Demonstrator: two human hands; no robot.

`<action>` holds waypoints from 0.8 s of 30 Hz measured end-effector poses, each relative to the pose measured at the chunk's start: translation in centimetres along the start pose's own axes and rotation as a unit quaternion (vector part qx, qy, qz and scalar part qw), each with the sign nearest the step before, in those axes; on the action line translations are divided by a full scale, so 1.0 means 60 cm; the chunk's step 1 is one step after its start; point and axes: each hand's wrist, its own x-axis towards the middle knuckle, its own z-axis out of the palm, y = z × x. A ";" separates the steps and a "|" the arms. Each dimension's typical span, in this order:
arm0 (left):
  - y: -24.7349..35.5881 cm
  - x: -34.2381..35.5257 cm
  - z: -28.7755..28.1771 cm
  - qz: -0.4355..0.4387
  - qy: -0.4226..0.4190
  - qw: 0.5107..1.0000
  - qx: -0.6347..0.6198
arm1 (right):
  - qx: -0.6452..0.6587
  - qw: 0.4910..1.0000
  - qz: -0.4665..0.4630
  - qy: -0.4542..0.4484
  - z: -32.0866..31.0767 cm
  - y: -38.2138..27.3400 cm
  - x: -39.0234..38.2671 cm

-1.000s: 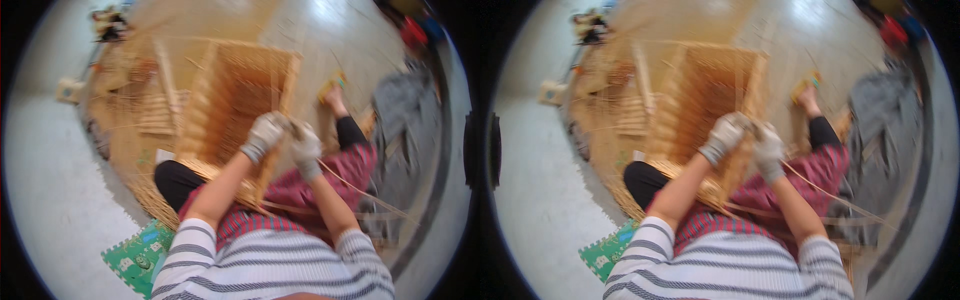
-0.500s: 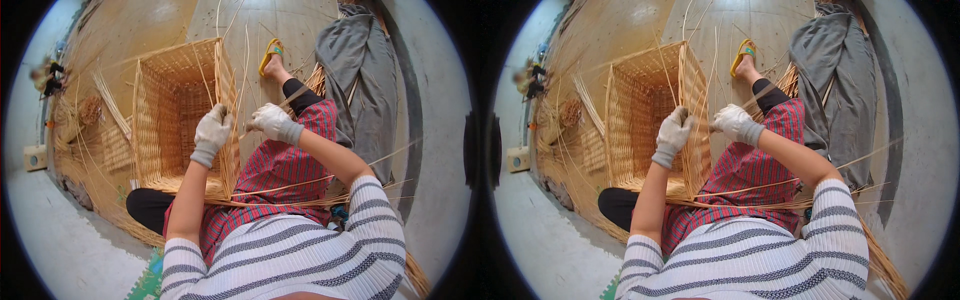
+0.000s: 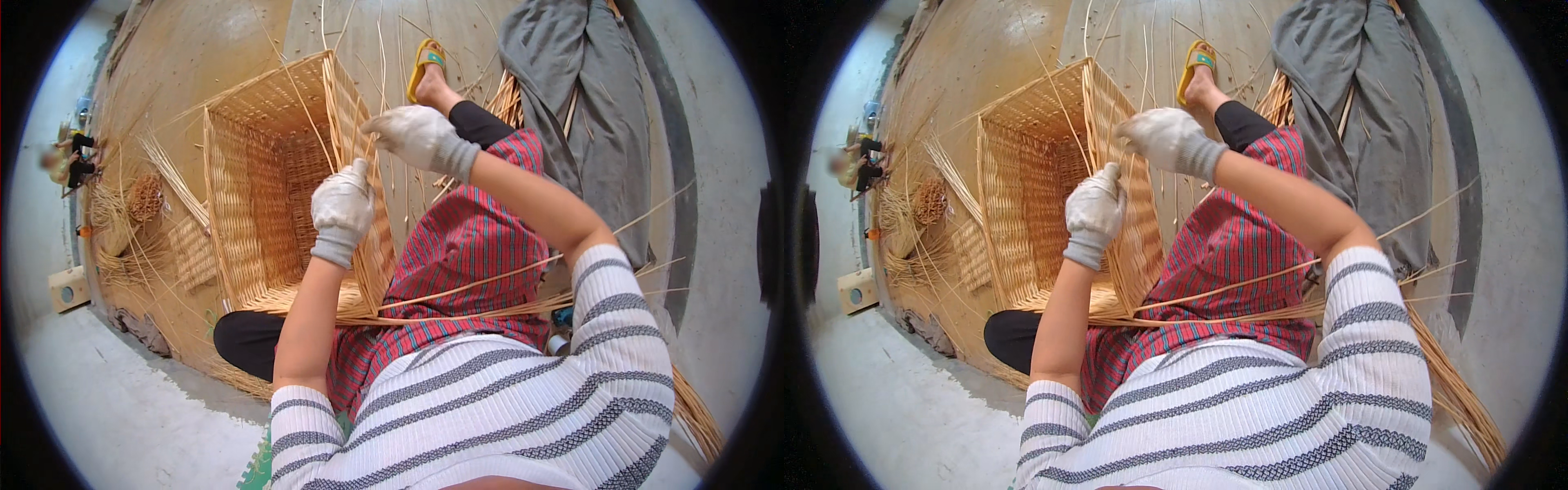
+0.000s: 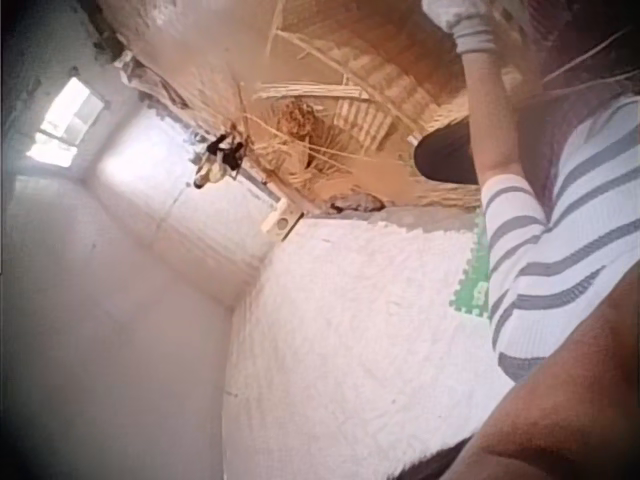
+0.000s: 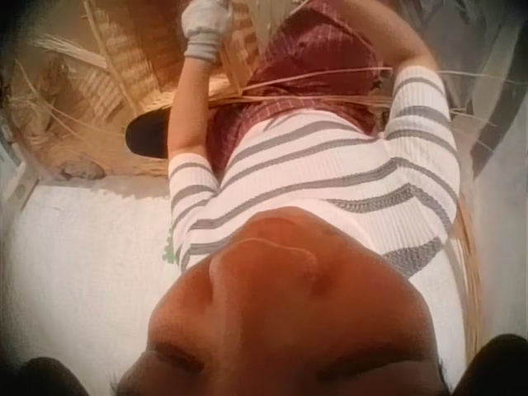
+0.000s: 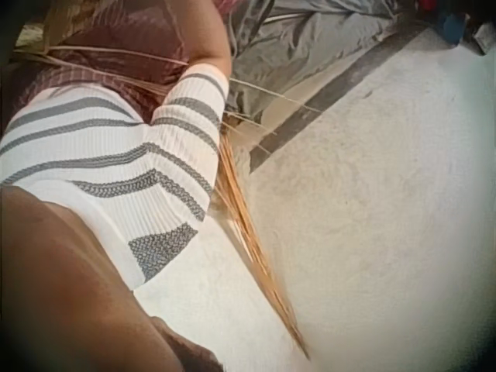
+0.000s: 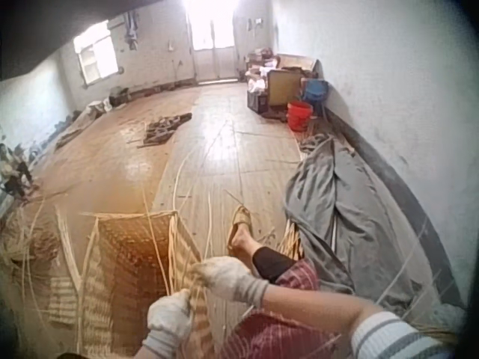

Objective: Weaving the top rim of a large rectangular wicker basket.

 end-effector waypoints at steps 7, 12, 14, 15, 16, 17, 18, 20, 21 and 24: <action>0.005 0.010 0.005 -0.014 0.044 0.999 -0.008 | -0.118 0.946 -0.248 -0.173 0.006 0.000 0.019; 0.007 -0.005 0.006 -0.008 0.049 0.998 -0.023 | -0.172 0.933 -0.289 -0.127 -0.004 -0.001 -0.005; 0.004 -0.004 0.008 0.008 0.045 0.999 -0.016 | -0.172 0.938 -0.271 -0.131 -0.001 -0.006 -0.016; 0.000 -0.003 0.011 0.014 0.049 0.999 -0.018 | -0.155 0.951 -0.238 -0.126 0.006 -0.011 -0.025; 0.002 -0.001 0.012 0.021 0.052 0.998 -0.023 | -0.162 0.950 -0.234 -0.127 0.015 -0.011 -0.041; 0.003 -0.004 0.011 0.014 0.053 0.998 -0.029 | -0.142 0.968 -0.185 -0.092 0.025 -0.017 -0.057; 0.004 -0.003 0.010 0.006 0.052 0.998 -0.036 | -0.121 0.982 -0.135 -0.056 0.034 -0.022 -0.073; -0.004 -0.006 0.011 0.005 0.055 0.998 -0.035 | -0.081 0.993 -0.046 -0.072 0.053 -0.066 -0.100; -0.006 -0.005 0.009 -0.001 0.040 0.999 -0.037 | -0.038 0.995 0.045 -0.085 0.057 -0.077 -0.107; -0.016 -0.003 0.007 0.023 0.022 0.999 -0.031 | 0.051 0.997 0.053 0.010 0.066 -0.063 -0.114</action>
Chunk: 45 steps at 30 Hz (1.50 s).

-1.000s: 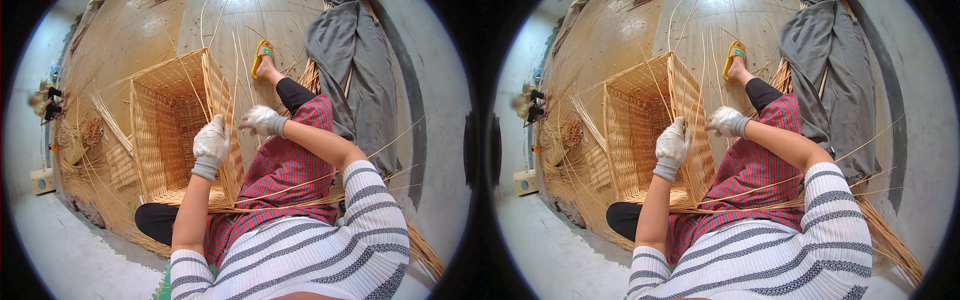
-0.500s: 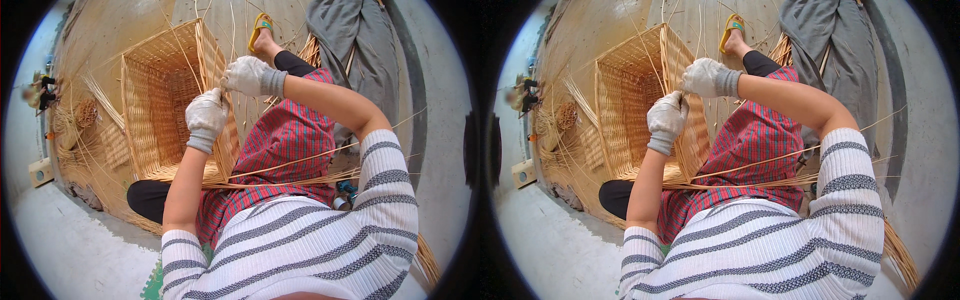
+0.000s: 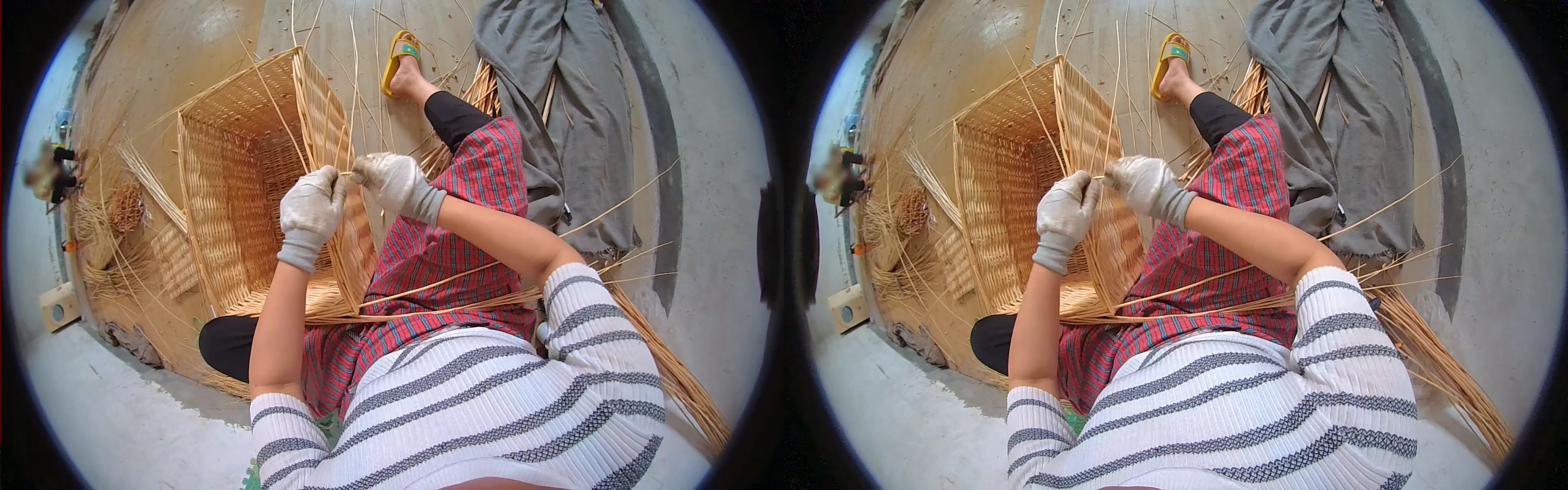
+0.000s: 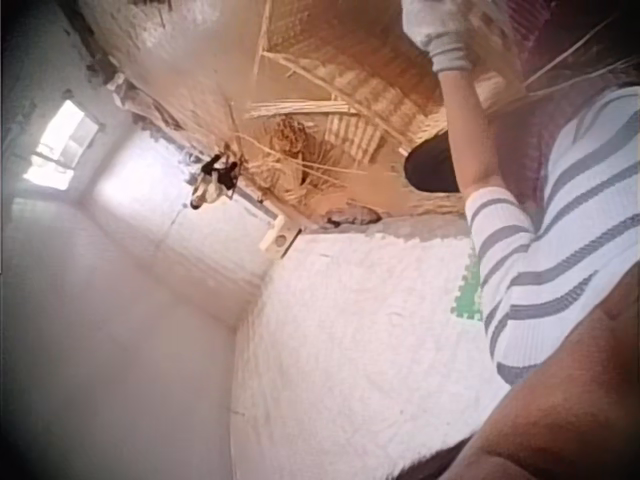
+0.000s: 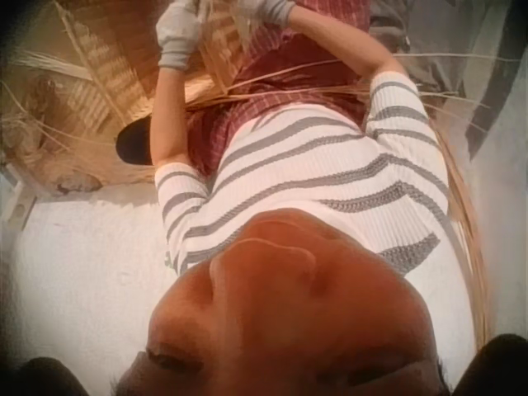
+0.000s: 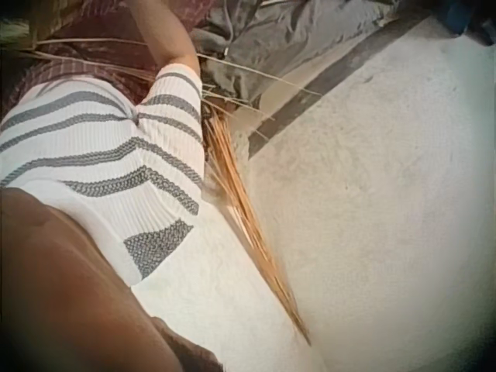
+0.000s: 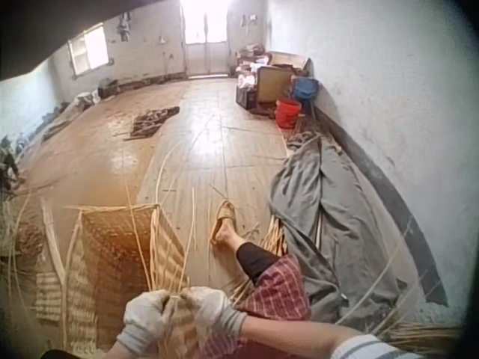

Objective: Weaving the top rim of a large rectangular wicker basket.

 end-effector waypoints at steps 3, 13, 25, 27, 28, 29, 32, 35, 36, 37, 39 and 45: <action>-0.017 0.001 -0.006 -0.090 -0.051 0.880 -0.463 | 0.074 0.995 0.020 0.057 0.003 -0.022 0.003; -0.020 -0.021 0.009 -0.151 0.128 0.882 -0.428 | 0.271 0.870 0.411 -0.022 0.057 -0.004 0.039; -0.063 0.023 -0.038 -0.226 -0.077 0.891 -0.385 | 0.487 0.829 0.272 -0.037 0.146 0.030 0.046; -0.088 0.005 -0.058 -0.266 -0.099 0.877 -0.388 | 0.435 0.837 0.320 -0.094 0.120 -0.025 0.067; -0.089 0.009 -0.063 -0.284 -0.129 0.863 -0.396 | 0.434 0.837 0.320 -0.096 0.111 -0.031 0.070; -0.090 0.011 -0.063 -0.286 -0.128 0.862 -0.398 | 0.412 0.839 0.341 -0.099 0.104 -0.037 0.073; -0.087 0.011 -0.065 -0.288 -0.138 0.857 -0.405 | 0.376 0.844 0.370 -0.101 0.089 -0.057 0.081; -0.082 0.018 -0.068 -0.304 -0.147 0.846 -0.412 | 0.376 0.841 0.379 -0.093 0.103 -0.049 0.083; -0.081 0.023 -0.066 -0.296 -0.154 0.853 -0.401 | 0.392 0.834 0.378 -0.086 0.110 -0.043 0.083; -0.081 0.030 -0.065 -0.286 -0.162 0.861 -0.388 | 0.392 0.833 0.379 -0.088 0.120 -0.036 0.081; -0.077 0.042 -0.061 -0.291 -0.170 0.848 -0.408 | 0.386 0.842 0.375 -0.039 0.135 -0.023 0.074; -0.097 0.030 -0.055 -0.331 -0.184 0.801 -0.463 | 0.423 0.814 0.394 -0.050 0.131 -0.032 0.071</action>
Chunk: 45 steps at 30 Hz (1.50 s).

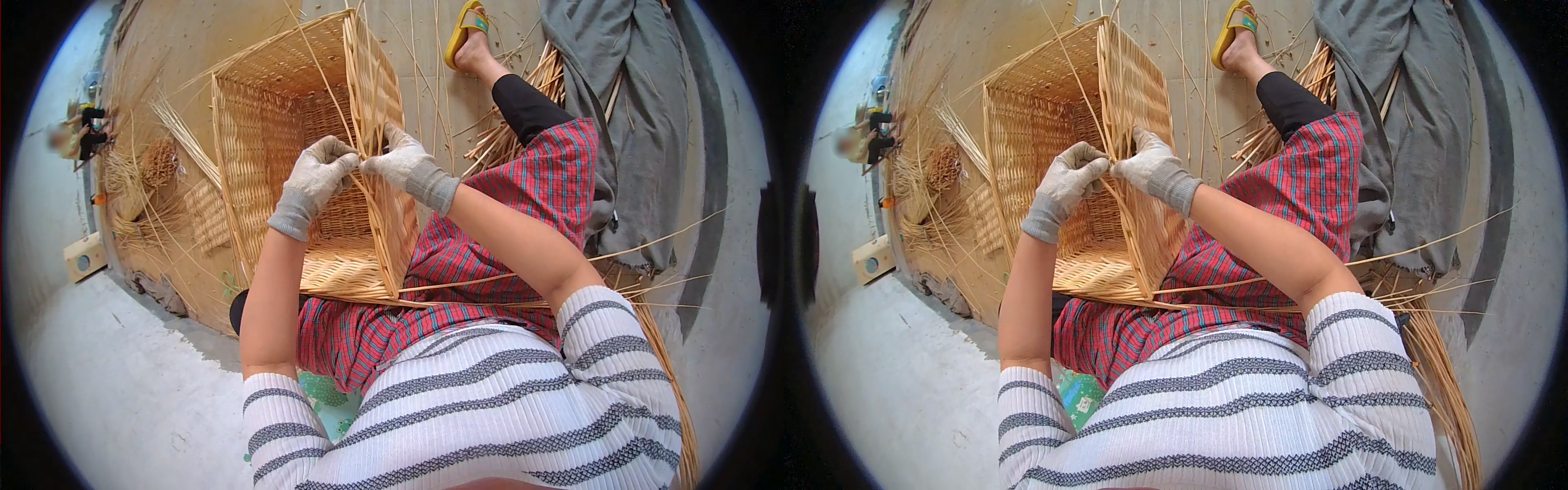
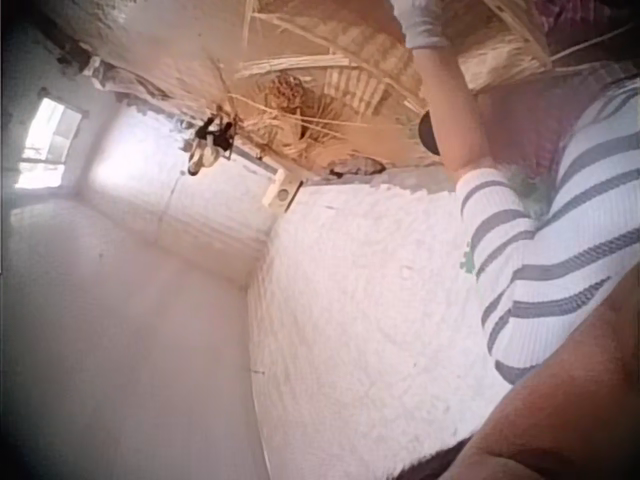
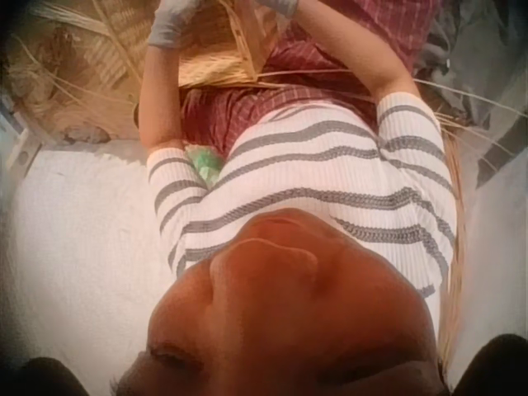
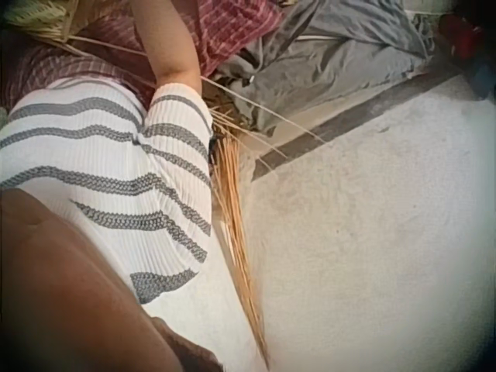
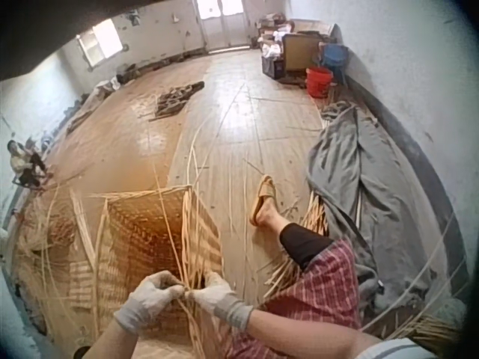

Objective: Weaving the top rim of a large rectangular wicker basket.

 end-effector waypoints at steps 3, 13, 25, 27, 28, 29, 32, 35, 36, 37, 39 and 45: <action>-0.019 0.006 -0.006 0.007 -0.024 0.998 -0.065 | 0.041 0.998 -0.014 -0.044 -0.001 -0.009 -0.006; -0.011 0.031 0.005 0.012 -0.067 0.997 -0.031 | 0.014 0.999 -0.008 -0.050 -0.024 -0.017 -0.006; -0.131 0.072 0.010 0.027 -0.147 0.948 -0.283 | -0.300 0.949 0.027 -0.092 -0.031 -0.112 -0.038; -0.124 0.065 0.013 0.021 -0.134 0.960 -0.244 | -0.294 0.951 0.017 -0.092 -0.034 -0.112 -0.038; -0.119 0.064 0.013 0.031 -0.147 0.966 -0.208 | -0.287 0.953 0.020 -0.099 -0.035 -0.114 -0.038; -0.114 0.062 0.014 0.041 -0.160 0.971 -0.173 | -0.280 0.954 0.024 -0.106 -0.035 -0.116 -0.038; -0.101 0.057 0.024 0.052 -0.140 0.981 -0.125 | -0.306 0.940 0.053 -0.139 -0.045 -0.119 -0.026; -0.100 0.052 0.027 0.026 -0.114 0.982 -0.147 | -0.303 0.939 0.056 -0.150 -0.043 -0.117 -0.020; -0.097 0.051 0.023 0.069 -0.096 0.990 -0.079 | -0.304 0.939 0.057 -0.152 -0.045 -0.113 -0.013; -0.089 0.047 0.022 0.111 -0.076 0.991 -0.012 | -0.339 0.930 0.005 -0.144 -0.048 -0.106 -0.004; -0.080 0.039 0.040 0.125 -0.059 0.989 -0.046 | -0.374 0.916 -0.051 -0.136 -0.061 -0.089 -0.003; -0.084 0.020 0.062 0.137 -0.003 0.990 -0.016 | -0.287 0.923 -0.226 0.122 -0.061 0.023 -0.105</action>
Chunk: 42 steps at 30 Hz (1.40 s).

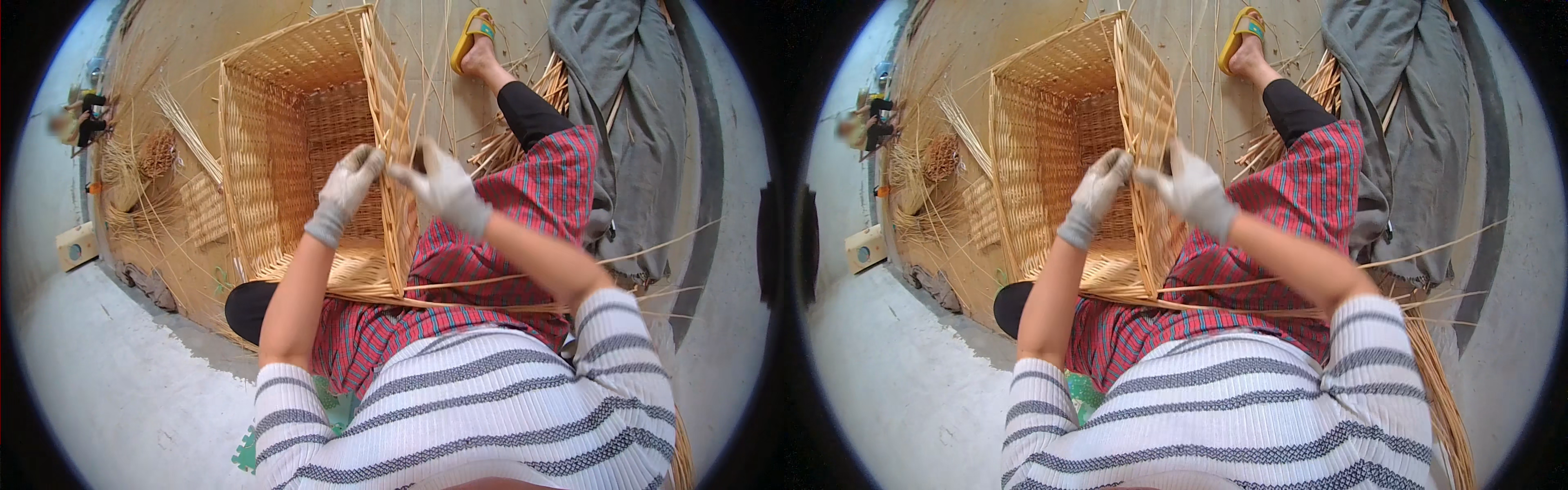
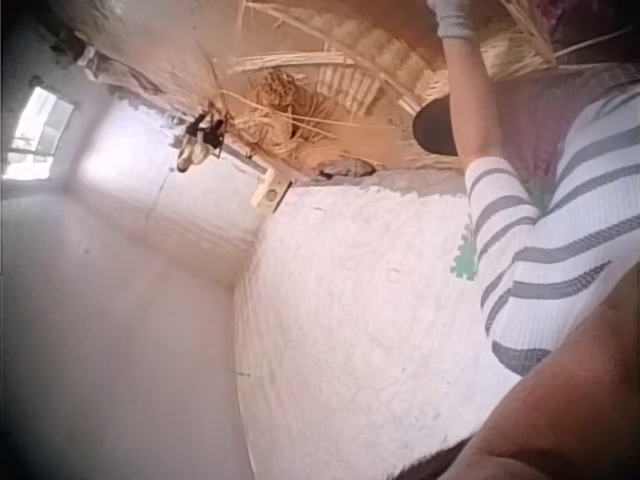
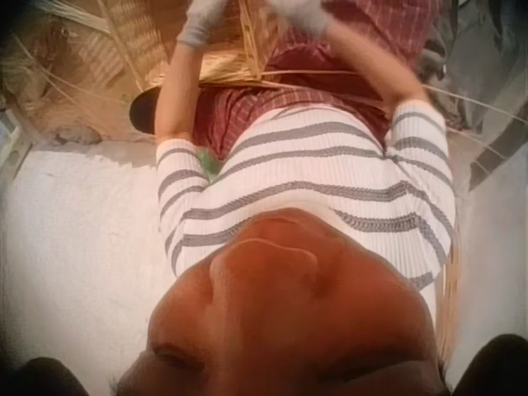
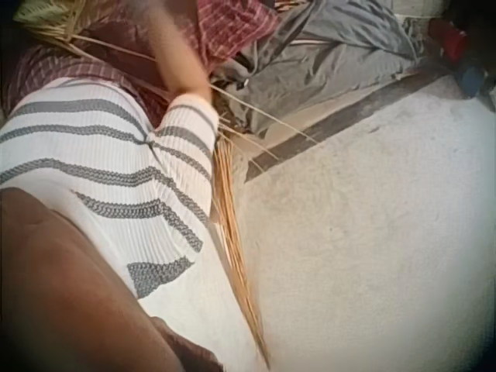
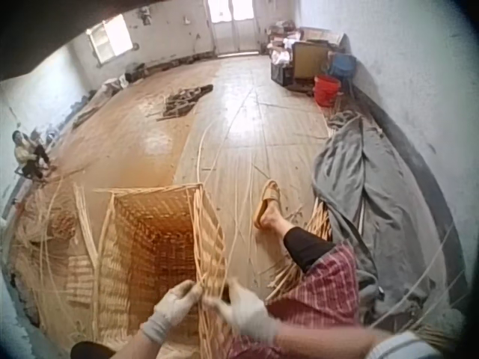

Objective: Weaving the top rim of a large rectangular wicker basket.

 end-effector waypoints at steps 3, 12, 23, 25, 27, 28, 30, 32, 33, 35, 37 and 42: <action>-0.019 -0.020 0.006 -0.046 0.032 0.985 -0.164 | -0.089 0.984 0.020 -0.156 -0.029 -0.111 -0.083; -0.023 0.008 0.028 -0.027 0.081 0.930 -0.358 | -0.154 0.968 0.021 -0.197 0.010 -0.127 -0.067; 0.004 0.034 -0.036 0.043 -0.061 0.994 0.076 | 0.106 0.973 0.158 -0.132 0.040 0.042 0.126; -0.011 0.038 -0.019 0.038 -0.074 0.985 -0.150 | 0.355 0.913 0.180 -0.095 0.054 0.047 0.151; -0.043 0.029 -0.023 0.027 -0.038 0.972 -0.230 | 0.442 0.865 0.216 -0.096 0.068 0.003 0.147; -0.045 0.029 -0.018 0.020 -0.034 0.963 -0.267 | 0.517 0.812 0.259 -0.078 0.062 -0.004 0.142; -0.054 0.030 -0.018 0.023 -0.032 0.954 -0.298 | 0.539 0.793 0.273 -0.072 0.061 -0.019 0.149; -0.057 0.029 -0.013 0.018 -0.030 0.942 -0.333 | 0.413 0.886 0.207 -0.041 0.064 -0.040 0.149; -0.060 0.030 -0.010 0.015 -0.019 0.936 -0.351 | 0.441 0.866 0.231 -0.041 0.061 -0.047 0.152; -0.054 0.038 -0.001 0.004 -0.005 0.926 -0.377 | 0.423 0.871 0.248 -0.027 0.068 -0.033 0.159; -0.049 0.044 0.001 0.018 -0.015 0.932 -0.363 | 0.408 0.873 0.265 -0.021 0.074 -0.030 0.155; -0.033 0.033 -0.015 0.074 0.000 0.993 -0.087 | 0.384 0.917 0.105 0.006 0.063 -0.017 0.154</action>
